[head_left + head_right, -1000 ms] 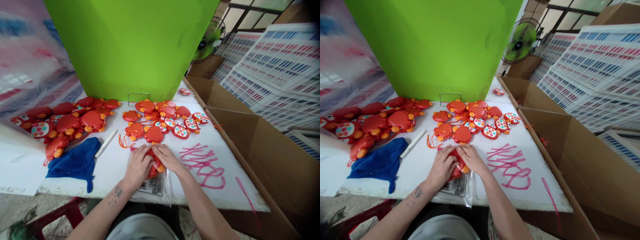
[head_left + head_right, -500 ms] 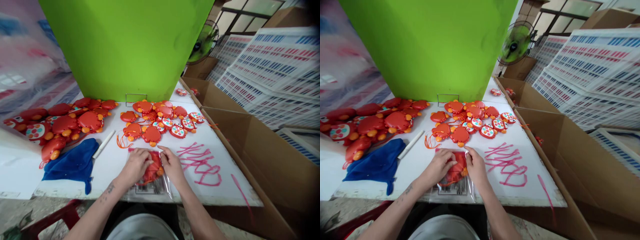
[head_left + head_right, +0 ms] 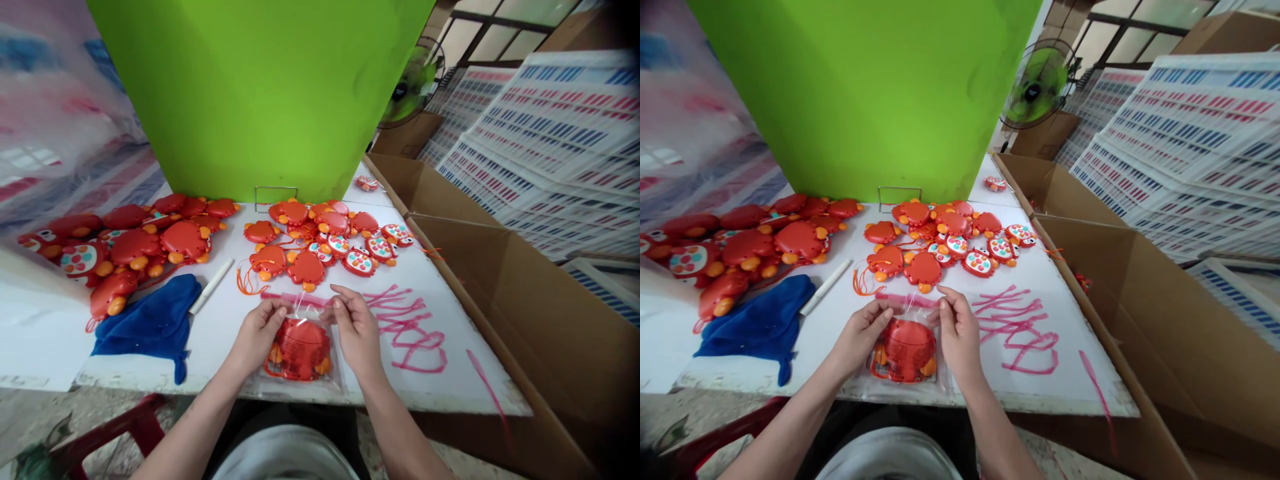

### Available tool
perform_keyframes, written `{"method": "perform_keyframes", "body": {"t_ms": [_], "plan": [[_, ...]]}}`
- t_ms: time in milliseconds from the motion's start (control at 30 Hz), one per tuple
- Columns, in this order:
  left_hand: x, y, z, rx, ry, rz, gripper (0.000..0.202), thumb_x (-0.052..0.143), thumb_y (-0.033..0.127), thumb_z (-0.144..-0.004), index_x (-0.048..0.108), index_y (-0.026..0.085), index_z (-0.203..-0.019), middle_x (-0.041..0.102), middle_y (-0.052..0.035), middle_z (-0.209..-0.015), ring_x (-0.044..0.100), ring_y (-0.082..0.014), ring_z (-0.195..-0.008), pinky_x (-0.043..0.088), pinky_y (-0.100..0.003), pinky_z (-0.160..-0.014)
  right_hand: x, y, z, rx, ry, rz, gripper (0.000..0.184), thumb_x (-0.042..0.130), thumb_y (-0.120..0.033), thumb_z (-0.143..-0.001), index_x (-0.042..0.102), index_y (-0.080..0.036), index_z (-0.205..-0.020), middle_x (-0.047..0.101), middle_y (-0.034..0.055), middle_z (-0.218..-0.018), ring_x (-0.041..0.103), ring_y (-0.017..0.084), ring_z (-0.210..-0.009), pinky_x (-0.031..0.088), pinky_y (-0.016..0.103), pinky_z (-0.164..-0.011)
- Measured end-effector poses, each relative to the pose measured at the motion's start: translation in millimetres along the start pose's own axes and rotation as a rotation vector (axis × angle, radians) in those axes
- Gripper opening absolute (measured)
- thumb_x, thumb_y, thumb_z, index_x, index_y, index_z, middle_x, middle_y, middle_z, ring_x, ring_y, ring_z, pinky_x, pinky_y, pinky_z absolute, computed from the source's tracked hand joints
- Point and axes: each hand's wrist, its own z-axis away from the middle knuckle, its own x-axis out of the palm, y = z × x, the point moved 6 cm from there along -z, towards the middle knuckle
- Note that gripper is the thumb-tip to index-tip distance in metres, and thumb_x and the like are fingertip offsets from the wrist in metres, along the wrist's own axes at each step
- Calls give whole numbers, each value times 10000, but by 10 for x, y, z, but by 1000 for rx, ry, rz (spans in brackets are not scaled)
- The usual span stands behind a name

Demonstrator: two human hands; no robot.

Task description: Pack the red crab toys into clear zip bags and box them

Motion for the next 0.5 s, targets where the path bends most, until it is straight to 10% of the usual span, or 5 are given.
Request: {"method": "perform_keyframes", "body": {"t_ms": [233,500], "plan": [[133,260,53,136,-29,-167,267,443,332,-897,637,180,-1000,688,-53,-927,620,-170,-824,481,-285,-777,200,-541,75,-570,-95,496,403,507,-160,-879,528,-303,-1254,670,45,-1057,535,239,-1068,429,448,-937],[290,506,144,308,-111,-539,294,380,154,-890,609,161,-1074,699,-98,-953,656,-211,-865,485,-292,-742,353,-696,139,-726,-74,635,454,474,-88,-855,521,-279,-1264,692,39,-894,553,237,-965,405,424,-881]]}}
